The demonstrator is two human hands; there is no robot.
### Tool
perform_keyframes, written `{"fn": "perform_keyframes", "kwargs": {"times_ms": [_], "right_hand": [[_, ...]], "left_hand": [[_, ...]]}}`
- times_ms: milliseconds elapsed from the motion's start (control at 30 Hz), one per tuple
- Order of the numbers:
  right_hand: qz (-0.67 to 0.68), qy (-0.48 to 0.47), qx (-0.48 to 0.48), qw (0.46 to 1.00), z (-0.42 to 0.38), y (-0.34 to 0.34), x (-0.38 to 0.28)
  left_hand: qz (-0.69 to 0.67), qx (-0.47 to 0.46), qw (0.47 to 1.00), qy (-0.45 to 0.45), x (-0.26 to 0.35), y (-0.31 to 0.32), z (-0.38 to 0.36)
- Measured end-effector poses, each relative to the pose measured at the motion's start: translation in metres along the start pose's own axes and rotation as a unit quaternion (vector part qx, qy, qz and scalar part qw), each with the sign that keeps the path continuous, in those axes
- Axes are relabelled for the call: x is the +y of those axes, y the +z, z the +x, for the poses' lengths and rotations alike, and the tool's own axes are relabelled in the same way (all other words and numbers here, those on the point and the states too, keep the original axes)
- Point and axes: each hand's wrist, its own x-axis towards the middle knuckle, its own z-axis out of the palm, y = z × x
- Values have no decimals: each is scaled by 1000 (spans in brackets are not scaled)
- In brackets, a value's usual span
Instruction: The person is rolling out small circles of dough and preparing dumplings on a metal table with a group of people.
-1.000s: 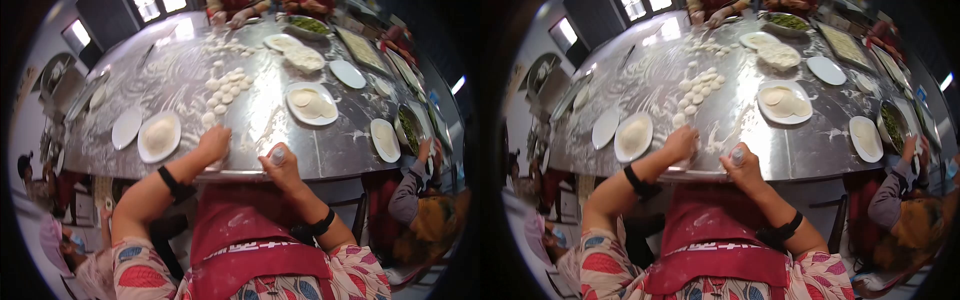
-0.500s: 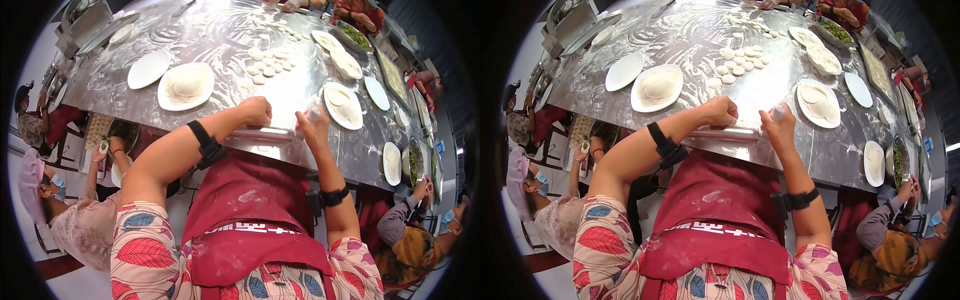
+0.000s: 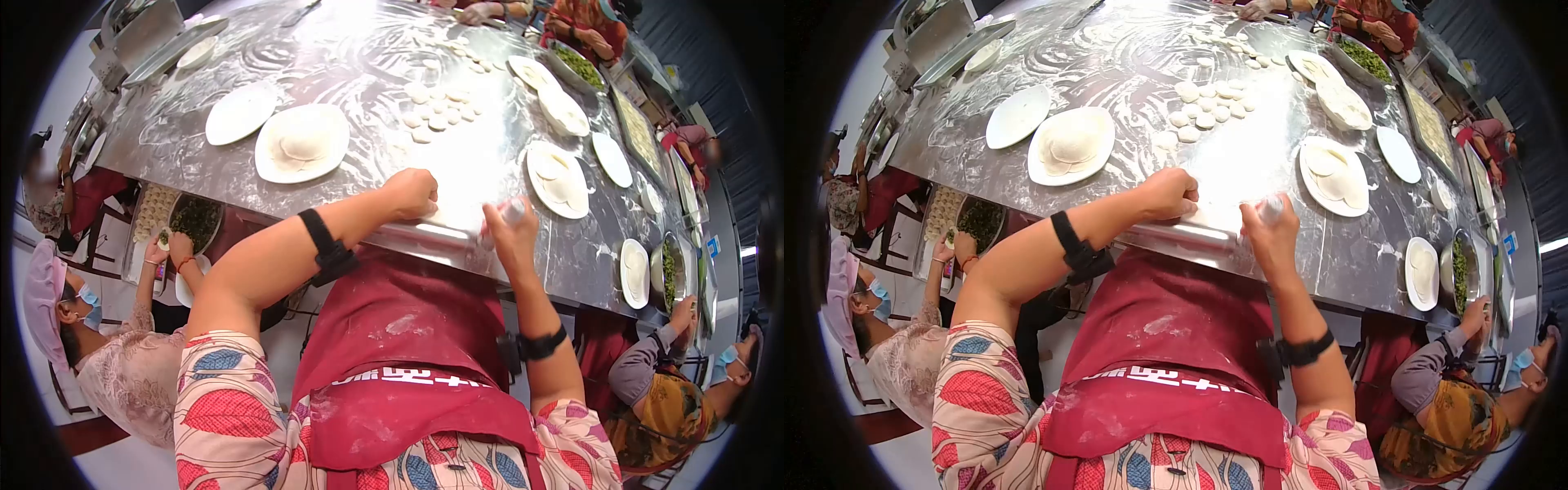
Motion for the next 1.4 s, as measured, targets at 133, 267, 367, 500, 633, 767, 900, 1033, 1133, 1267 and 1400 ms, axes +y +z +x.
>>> {"fn": "perform_keyframes", "kwargs": {"times_ms": [133, 267, 367, 500, 633, 767, 900, 1033, 1133, 1267, 1400], "right_hand": [[-8, -12, 20, 1000, -10, -3, 6], [-5, 6, 11, 1000, 30, 9, -1], [3, 0, -1, 1000, 37, 9, 5], [-29, 13, -7, 999, -6, -6, -5], [-26, 2, 15, 1000, 1, -1, 3], [-25, -4, 14, 1000, 44, 13, 4], [-69, -13, 7, 997, 15, -1, -1], [16, 6, 15, 1000, -16, -3, -1], [-29, -5, 33, 999, 27, 9, 0], [-53, -20, 12, 998, 38, 10, -2], [16, 10, -9, 1000, -16, -8, -1]], "left_hand": [[-208, -56, 962, -170, -1, 0, -8], [29, -15, 995, -99, 18, -4, 0], [-18, -46, 998, -40, 18, -3, 13], [-23, -29, 999, -23, 1, -3, 10], [-70, -49, 996, -34, -9, -10, 3], [6, -32, 999, -29, 10, -7, 14], [-18, -40, 999, 6, 5, -8, 7], [-212, -88, 966, -119, -1, -4, 2], [-14, -58, 997, -49, 17, -8, 5], [6, -35, 999, -10, 14, -4, 14], [-48, -28, 998, -38, 5, -5, -1]]}}
